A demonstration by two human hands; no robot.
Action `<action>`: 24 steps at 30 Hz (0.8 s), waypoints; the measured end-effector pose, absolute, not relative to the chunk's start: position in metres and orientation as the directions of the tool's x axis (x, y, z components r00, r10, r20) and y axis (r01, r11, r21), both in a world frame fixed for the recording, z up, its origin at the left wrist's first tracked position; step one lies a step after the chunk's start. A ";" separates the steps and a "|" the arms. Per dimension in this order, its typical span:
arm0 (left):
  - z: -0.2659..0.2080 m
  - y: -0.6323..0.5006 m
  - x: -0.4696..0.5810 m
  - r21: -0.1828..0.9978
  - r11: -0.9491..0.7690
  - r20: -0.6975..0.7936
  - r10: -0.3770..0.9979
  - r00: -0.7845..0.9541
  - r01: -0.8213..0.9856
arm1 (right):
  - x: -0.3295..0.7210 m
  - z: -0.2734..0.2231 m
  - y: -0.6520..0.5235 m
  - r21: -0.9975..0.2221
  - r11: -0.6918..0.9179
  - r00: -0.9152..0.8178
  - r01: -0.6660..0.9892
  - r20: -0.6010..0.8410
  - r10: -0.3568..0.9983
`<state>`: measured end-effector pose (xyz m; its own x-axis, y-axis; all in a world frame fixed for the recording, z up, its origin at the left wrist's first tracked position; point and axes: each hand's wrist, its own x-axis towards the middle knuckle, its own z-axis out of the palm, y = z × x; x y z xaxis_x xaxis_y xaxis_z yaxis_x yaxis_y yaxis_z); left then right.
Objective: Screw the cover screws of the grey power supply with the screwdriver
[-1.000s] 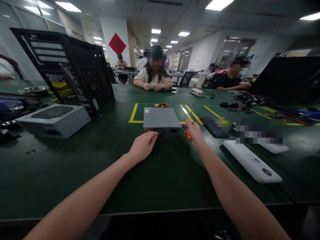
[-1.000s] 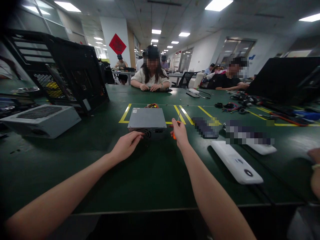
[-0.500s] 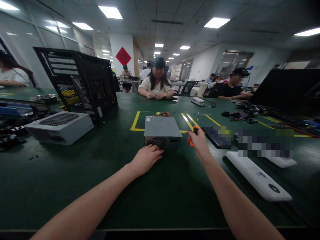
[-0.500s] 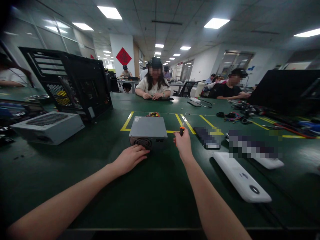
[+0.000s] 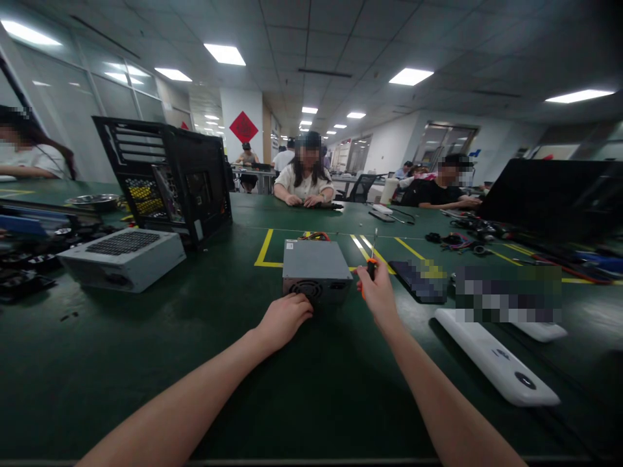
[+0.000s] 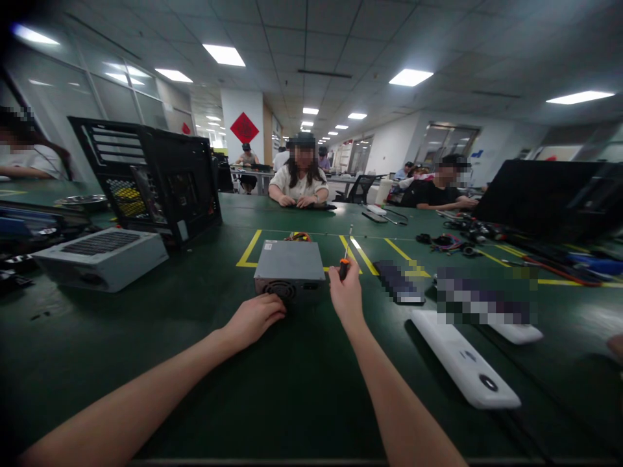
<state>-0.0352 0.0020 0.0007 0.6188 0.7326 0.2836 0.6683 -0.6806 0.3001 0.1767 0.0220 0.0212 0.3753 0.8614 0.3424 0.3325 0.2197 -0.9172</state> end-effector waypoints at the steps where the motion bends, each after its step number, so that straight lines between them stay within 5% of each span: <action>1: 0.001 0.002 -0.035 0.306 -0.677 0.287 0.736 0.613 0.669 | 0.176 0.020 0.021 -0.911 0.231 0.369 0.342 0.356 0.859; 5: 0.004 0.000 -0.038 0.420 -0.622 0.338 0.783 0.522 0.661 | 0.172 0.021 0.016 -0.886 0.277 0.331 0.372 0.406 0.852; 8: 0.010 -0.001 -0.039 0.623 -0.546 0.385 0.837 0.388 0.560 | 0.166 0.028 0.006 -0.872 0.313 0.305 0.375 0.435 0.847; 12: 0.023 0.004 -0.042 0.935 -0.341 0.314 0.923 0.223 0.096 | 0.148 0.037 -0.015 -0.861 0.369 0.167 0.351 0.445 0.880; 17: 0.032 0.014 -0.052 0.924 -0.127 0.176 0.979 0.106 -0.360 | 0.118 0.035 -0.041 -0.919 0.312 -0.313 0.242 0.230 0.921; 24: 0.031 0.018 -0.057 0.903 -0.053 0.112 0.987 0.115 -0.426 | 0.105 0.028 -0.050 -0.927 0.225 -0.416 0.298 0.086 0.905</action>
<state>-0.0573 0.0175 0.0313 0.1148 0.9871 0.1120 -0.4258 -0.0529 0.9033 0.1054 -0.0500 0.0278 -0.4162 0.9052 0.0861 0.2985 0.2255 -0.9274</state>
